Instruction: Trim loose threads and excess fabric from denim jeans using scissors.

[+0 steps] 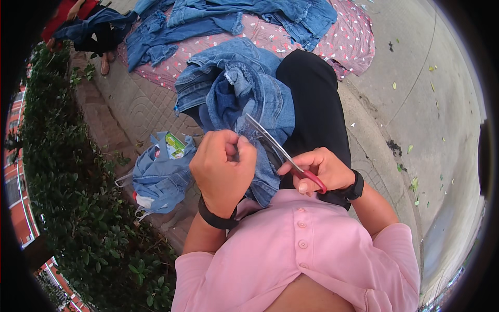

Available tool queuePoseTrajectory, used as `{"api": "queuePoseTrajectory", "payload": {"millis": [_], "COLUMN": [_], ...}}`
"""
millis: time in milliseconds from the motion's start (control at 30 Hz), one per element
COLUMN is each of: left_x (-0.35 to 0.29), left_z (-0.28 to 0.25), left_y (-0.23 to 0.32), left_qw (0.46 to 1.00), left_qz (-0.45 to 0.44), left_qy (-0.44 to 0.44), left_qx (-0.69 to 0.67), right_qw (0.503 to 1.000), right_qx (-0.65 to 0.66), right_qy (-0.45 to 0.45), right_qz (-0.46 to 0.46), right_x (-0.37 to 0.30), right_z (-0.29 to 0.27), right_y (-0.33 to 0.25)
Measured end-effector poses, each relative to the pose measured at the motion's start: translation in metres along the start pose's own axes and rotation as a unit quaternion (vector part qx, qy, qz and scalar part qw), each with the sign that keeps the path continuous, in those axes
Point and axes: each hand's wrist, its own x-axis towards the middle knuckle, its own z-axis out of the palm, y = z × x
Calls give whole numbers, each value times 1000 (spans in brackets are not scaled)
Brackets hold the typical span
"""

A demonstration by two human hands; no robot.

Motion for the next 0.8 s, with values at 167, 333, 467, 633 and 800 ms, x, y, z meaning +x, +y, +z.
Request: {"api": "queuePoseTrajectory", "payload": {"millis": [167,333,467,633,800], "left_x": [-5,-11,-11,-12,-13], "left_z": [-3,-10,-15,-18,-19], "left_y": [-3,-5,-7,-6,-8], "left_qw": [992,949,900,886,878], "left_qz": [-55,-181,-225,-242,-243], "left_qy": [-43,-89,-123,-132,-137], "left_qx": [-105,-241,-354,-373,-388], "right_qw": [1000,1000,999,998,997], "right_qx": [-2,-7,-21,-20,-16], "right_qy": [-4,-23,-41,-52,-55], "right_qz": [-1,12,14,31,46], "right_x": [-3,-10,-13,-18,-19], "right_z": [-1,-5,-5,-9,-8], "right_y": [-1,-1,2,4,5]}}
